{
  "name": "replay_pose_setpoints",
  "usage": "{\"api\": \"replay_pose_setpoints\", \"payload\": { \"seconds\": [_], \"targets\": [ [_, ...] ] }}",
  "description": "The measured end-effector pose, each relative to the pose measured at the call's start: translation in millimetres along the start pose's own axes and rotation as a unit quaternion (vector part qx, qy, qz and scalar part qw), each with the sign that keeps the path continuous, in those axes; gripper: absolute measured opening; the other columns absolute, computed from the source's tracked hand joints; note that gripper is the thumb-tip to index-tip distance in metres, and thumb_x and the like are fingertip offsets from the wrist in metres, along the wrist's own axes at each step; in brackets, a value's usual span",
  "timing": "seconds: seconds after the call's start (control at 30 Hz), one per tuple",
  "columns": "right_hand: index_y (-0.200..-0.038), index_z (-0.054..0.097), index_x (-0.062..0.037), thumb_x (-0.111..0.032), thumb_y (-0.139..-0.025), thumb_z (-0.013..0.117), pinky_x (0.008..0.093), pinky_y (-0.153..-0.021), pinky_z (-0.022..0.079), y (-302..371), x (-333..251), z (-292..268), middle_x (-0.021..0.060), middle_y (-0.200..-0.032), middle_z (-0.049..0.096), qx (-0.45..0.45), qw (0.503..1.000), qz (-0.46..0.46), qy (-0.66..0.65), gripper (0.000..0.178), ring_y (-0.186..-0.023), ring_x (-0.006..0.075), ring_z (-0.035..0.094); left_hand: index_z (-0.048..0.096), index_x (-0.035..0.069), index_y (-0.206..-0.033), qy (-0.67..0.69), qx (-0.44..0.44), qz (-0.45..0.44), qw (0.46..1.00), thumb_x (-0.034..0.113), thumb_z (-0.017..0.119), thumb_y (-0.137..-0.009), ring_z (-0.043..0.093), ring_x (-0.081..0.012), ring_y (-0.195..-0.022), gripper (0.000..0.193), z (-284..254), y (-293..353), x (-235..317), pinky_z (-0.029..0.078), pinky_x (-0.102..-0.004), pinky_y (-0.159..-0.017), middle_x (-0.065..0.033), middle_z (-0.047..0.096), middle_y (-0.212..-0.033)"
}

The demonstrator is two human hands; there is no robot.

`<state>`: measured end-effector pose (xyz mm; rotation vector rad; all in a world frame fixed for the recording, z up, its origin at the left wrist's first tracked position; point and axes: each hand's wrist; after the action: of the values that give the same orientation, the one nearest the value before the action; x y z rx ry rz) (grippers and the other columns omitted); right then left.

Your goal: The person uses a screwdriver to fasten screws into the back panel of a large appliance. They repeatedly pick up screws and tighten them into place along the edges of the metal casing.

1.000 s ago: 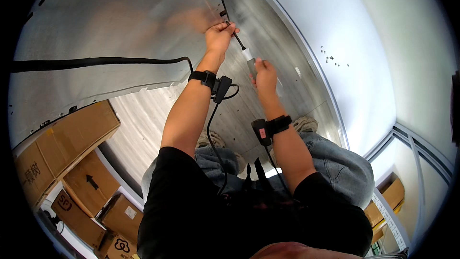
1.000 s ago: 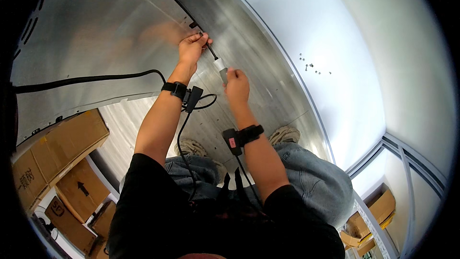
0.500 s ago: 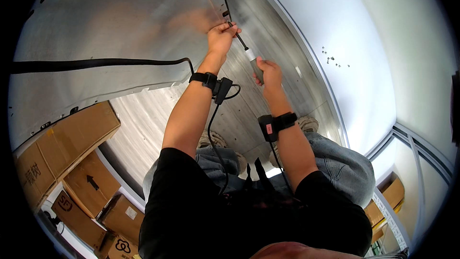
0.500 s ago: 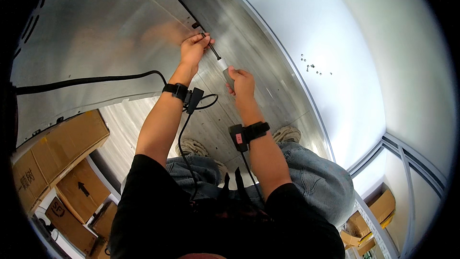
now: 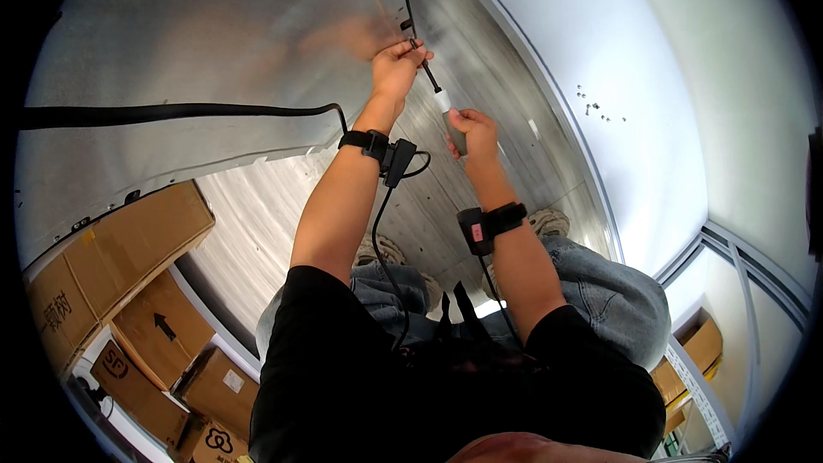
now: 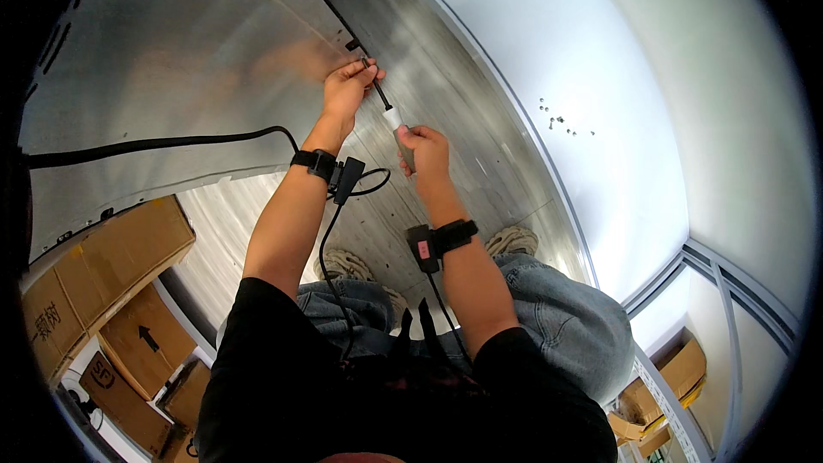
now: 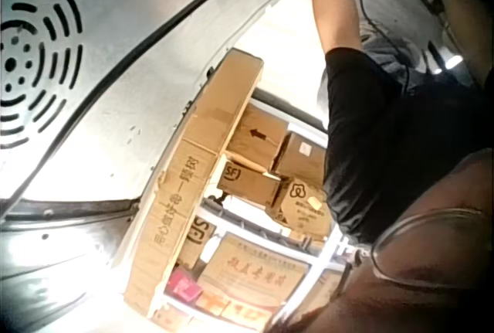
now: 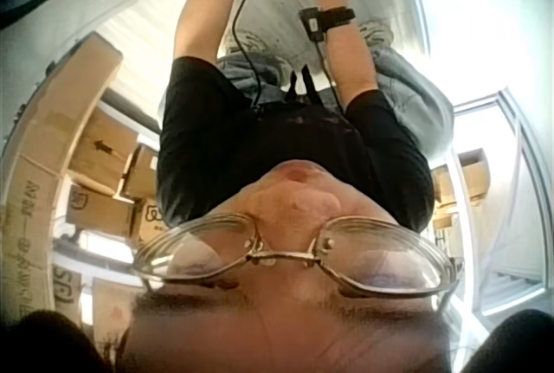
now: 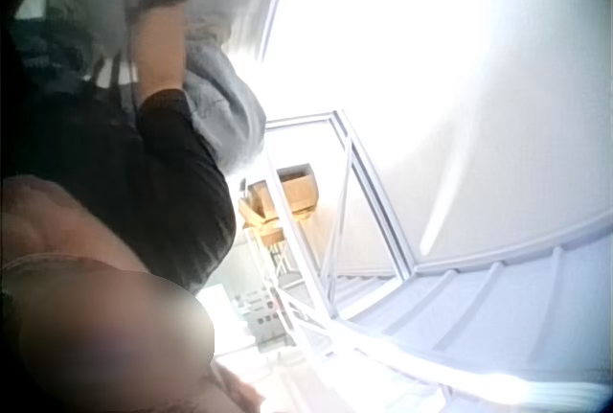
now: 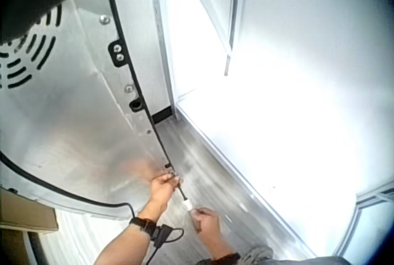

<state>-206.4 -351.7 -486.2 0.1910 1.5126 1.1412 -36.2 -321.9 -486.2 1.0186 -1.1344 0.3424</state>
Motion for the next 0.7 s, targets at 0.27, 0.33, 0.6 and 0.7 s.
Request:
{"api": "replay_pose_setpoints", "payload": {
  "seconds": [0.27,0.33,0.6,0.7],
  "targets": [
    [-0.087,0.059,-0.0013,-0.036,-0.085,0.065,0.0287,-0.051,0.039,-17,21,-9,0.0052,-0.065,0.057,0.08,0.945,-0.214,0.235,0.035,-0.055,0.0159,0.053,0.064,0.007,-0.103,0.005,0.005,-0.003,1.0,0.011,0.059,-0.089,0.055,-0.0072,-0.074,0.015,2,-2,0,0.042,-0.022,-0.069,-0.0015,0.069,-0.089],
    [-0.084,0.059,-0.0008,-0.036,-0.085,0.065,0.0297,-0.055,0.04,-13,26,0,0.0046,-0.066,0.057,0.182,0.872,-0.344,0.298,0.036,-0.057,0.0156,0.053,0.064,0.007,-0.103,0.006,0.003,-0.005,1.0,0.011,0.059,-0.089,0.055,-0.0071,-0.074,0.015,2,-1,1,0.042,-0.0219,-0.069,-0.0013,0.069,-0.089],
    [-0.089,0.057,-0.0024,-0.036,-0.087,0.061,0.0263,-0.039,0.034,2,-8,-5,0.0055,-0.066,0.056,-0.051,0.996,0.059,-0.05,0.034,-0.047,0.0138,0.05,0.064,0.009,-0.103,-0.006,-0.006,-0.007,1.0,0.012,0.059,-0.089,0.055,-0.0066,-0.074,0.015,-2,0,0,0.041,-0.0224,-0.07,-0.0004,0.069,-0.089],
    [-0.091,0.057,-0.0011,-0.04,-0.091,0.054,0.0257,-0.036,0.033,-2,-4,-11,0.0056,-0.065,0.056,-0.131,0.979,0.101,-0.114,0.04,-0.044,0.0124,0.049,0.064,0.009,-0.102,-0.007,-0.007,-0.007,1.0,0.013,0.06,-0.089,0.055,-0.0064,-0.074,0.014,0,0,2,0.041,-0.0224,-0.07,-0.0004,0.069,-0.09]
  ]
}}
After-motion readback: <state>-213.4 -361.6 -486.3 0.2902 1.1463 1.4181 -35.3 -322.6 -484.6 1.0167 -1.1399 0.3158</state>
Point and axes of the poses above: each hand's wrist, its own y-axis away from the middle knuckle, its own z-axis out of the palm, x = y × z
